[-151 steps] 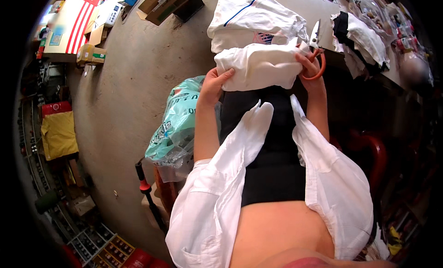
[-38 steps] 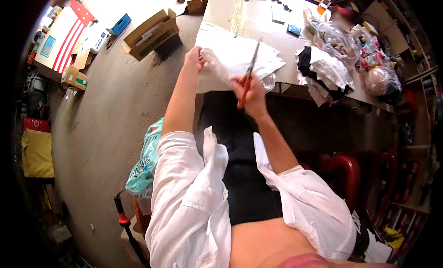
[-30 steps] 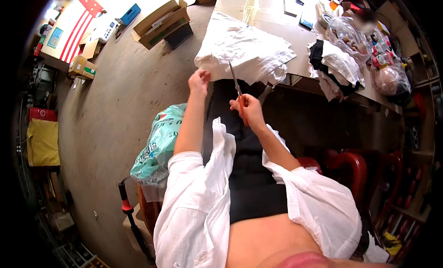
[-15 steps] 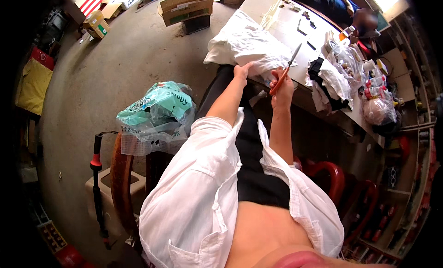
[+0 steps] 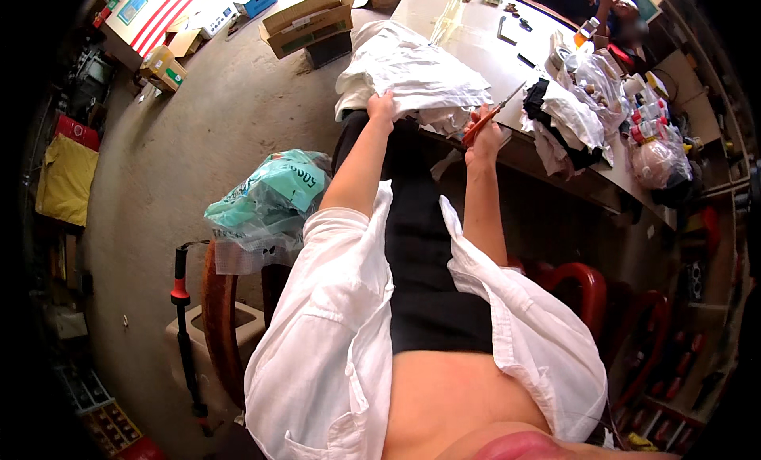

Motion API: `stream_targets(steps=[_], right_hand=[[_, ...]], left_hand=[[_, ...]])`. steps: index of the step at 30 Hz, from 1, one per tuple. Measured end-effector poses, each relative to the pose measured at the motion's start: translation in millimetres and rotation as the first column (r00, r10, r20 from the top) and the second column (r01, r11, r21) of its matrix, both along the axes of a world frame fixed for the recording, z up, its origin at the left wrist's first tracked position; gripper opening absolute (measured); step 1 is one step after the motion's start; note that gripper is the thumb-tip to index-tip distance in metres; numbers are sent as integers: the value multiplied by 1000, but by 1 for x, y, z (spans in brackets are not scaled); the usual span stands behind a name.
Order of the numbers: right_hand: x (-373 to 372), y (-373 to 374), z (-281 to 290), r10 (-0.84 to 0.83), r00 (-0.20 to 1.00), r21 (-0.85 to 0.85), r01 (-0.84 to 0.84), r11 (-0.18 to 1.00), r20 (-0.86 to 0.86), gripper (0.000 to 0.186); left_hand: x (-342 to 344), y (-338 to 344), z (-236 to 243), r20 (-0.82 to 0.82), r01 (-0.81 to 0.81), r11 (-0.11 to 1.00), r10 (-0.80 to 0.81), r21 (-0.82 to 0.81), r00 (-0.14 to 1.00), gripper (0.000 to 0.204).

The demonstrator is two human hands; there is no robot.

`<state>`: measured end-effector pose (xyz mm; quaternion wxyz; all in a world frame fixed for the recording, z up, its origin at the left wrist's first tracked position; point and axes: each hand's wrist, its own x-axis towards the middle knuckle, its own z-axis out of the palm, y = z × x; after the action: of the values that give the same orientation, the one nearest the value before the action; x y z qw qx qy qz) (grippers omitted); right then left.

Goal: The person sits on the floor and uses orange-handled scissors to cut a white fabric item, likely a shirt, on a low table. They repeatedly adjust the fabric and make cuts along seams and edges, separating pieces of the material.

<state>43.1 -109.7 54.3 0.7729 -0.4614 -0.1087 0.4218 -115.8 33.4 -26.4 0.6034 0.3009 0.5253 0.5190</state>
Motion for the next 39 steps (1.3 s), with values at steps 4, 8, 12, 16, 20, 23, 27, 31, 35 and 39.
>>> stream_targets(steps=[4, 8, 12, 16, 20, 23, 27, 31, 35, 39], right_hand=[[-16, 6, -11, 89, 996, -118, -86, 989, 26, 35], [-32, 23, -34, 29, 986, -138, -6, 990, 164, 36], [-25, 45, -48, -12, 889, -242, 138, 960, 458, 47], [-8, 87, -56, -10, 648, -352, 428, 832, 762, 68], [-15, 132, -44, 338, 486, -572, 493, 656, 806, 91], [-17, 156, -59, 395, 325, -510, 481, 713, 859, 65], [-2, 190, -50, 568, 295, -632, 211, 746, 769, 34], [59, 209, -37, 512, 186, -544, 326, 773, 839, 36], [109, 214, -35, 379, 98, -384, 421, 822, 920, 39], [153, 196, -41, 376, 131, -389, 495, 777, 917, 44]], left_hand=[[-18, 15, -14, -39, -33, 999, 34, 26, 999, 28], [-23, 13, -15, -626, 222, 970, -110, 103, 772, 34], [-23, 7, -10, -900, 403, 882, 51, 245, 434, 33], [-23, 14, 2, -971, 508, 838, 100, 199, 217, 28], [-28, 34, 9, -970, 545, 820, 53, 177, 236, 25], [-28, 44, 8, -957, 567, 807, -6, 166, 289, 23], [-24, 56, 3, -947, 580, 793, -12, 187, 321, 22], [5, 61, 10, -918, 594, 791, -114, 148, 380, 25], [55, 67, 11, -877, 587, 796, -169, 148, 450, 26], [102, 57, 9, -904, 634, 746, -107, 201, 413, 26]])
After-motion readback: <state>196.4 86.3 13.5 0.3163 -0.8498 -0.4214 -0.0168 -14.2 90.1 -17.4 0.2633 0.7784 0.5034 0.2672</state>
